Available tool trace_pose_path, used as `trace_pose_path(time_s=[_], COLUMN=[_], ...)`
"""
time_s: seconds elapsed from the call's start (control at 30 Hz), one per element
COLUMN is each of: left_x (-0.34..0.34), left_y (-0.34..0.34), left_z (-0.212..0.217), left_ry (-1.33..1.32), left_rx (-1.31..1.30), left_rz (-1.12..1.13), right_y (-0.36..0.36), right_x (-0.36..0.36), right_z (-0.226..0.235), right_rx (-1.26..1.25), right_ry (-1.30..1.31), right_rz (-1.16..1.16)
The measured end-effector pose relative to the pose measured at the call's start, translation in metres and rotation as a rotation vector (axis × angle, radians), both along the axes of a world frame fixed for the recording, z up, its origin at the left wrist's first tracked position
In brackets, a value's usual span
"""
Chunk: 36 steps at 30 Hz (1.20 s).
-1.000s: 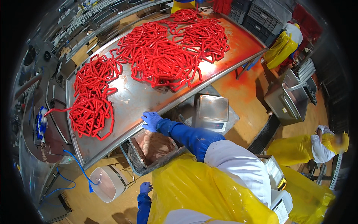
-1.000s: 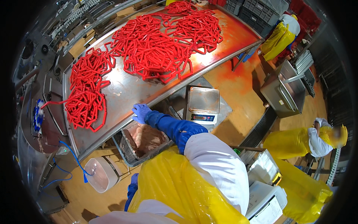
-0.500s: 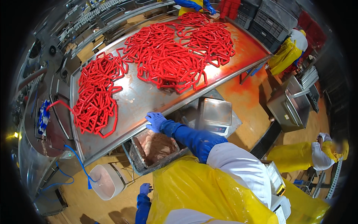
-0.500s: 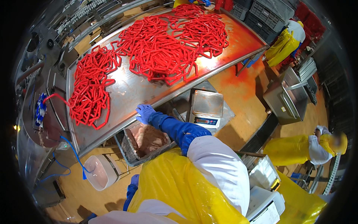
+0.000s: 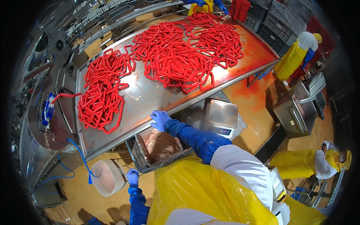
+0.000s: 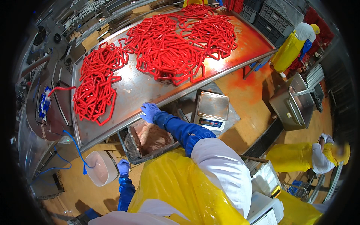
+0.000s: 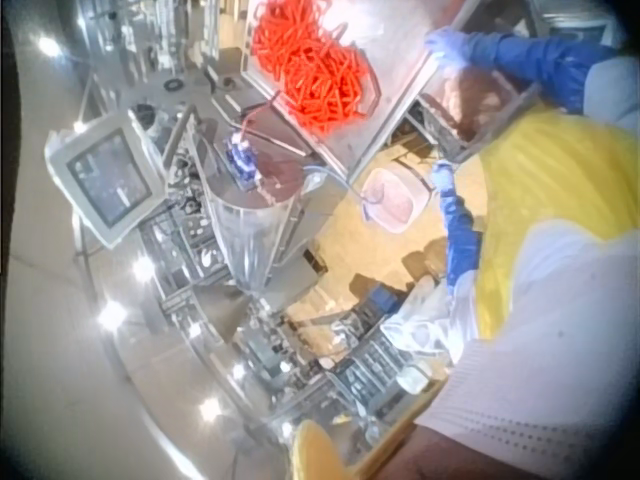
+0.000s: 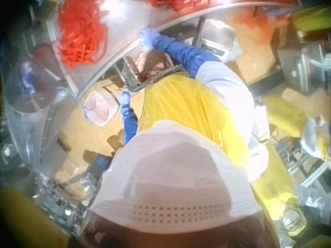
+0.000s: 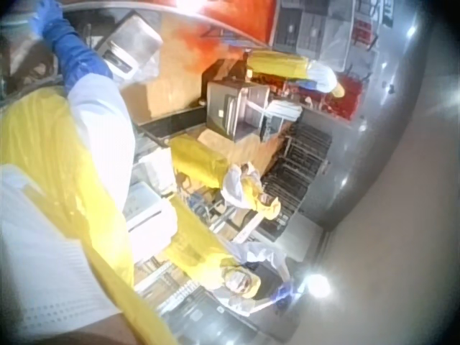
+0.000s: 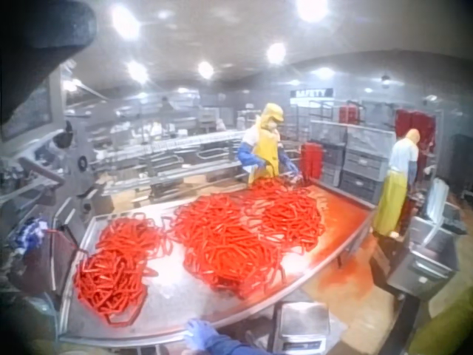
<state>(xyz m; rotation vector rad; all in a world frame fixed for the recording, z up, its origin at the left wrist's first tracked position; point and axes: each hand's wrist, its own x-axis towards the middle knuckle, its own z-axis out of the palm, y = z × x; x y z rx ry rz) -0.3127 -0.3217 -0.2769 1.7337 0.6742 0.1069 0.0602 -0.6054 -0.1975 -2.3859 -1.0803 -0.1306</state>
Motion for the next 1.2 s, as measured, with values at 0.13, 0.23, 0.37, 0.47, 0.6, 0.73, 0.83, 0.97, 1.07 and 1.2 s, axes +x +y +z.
trace_pose_path(time_s=[0.13, 0.23, 0.37, 0.47, 0.6, 0.73, 0.83, 0.97, 1.07, 1.2], left_x=[0.046, 0.078, 0.094, 0.134, 0.139, 0.140, 0.143, 0.144, 0.145, 0.144], left_y=[-0.002, -0.022, -0.031, -0.031, -0.004, 0.013, 0.020, 0.022, 0.022, 0.029], left_z=[0.064, 0.125, 0.191, 0.243, 0.299, 0.337, 0.344, 0.340, 0.334, 0.337], left_ry=[-0.112, -0.182, -0.209, -0.219, -0.301, -0.307, -0.317, -0.300, -0.269, -0.267], left_rx=[-0.016, -0.088, 0.017, 0.067, 0.321, 0.265, 0.287, 0.287, 0.324, 0.486], left_rz=[0.040, 0.002, -0.052, -0.086, -0.020, -0.031, -0.036, -0.037, -0.073, -0.121], right_y=[-0.003, -0.005, 0.012, -0.003, 0.008, 0.007, 0.009, 0.010, 0.009, 0.007], right_x=[0.002, 0.006, 0.013, 0.022, -0.001, 0.001, 0.004, 0.006, 0.004, 0.002], right_z=[0.002, -0.003, 0.005, -0.007, -0.004, -0.009, -0.009, -0.010, -0.009, -0.010], right_rx=[-0.001, 0.027, 0.039, -0.051, -0.131, -0.133, -0.137, -0.125, -0.129, -0.123], right_ry=[0.024, -0.007, 0.197, 0.090, 0.012, 0.017, 0.013, -0.023, -0.005, -0.011], right_rz=[-0.005, -0.022, 0.027, 0.021, 0.002, -0.003, -0.001, -0.013, -0.016, -0.023])
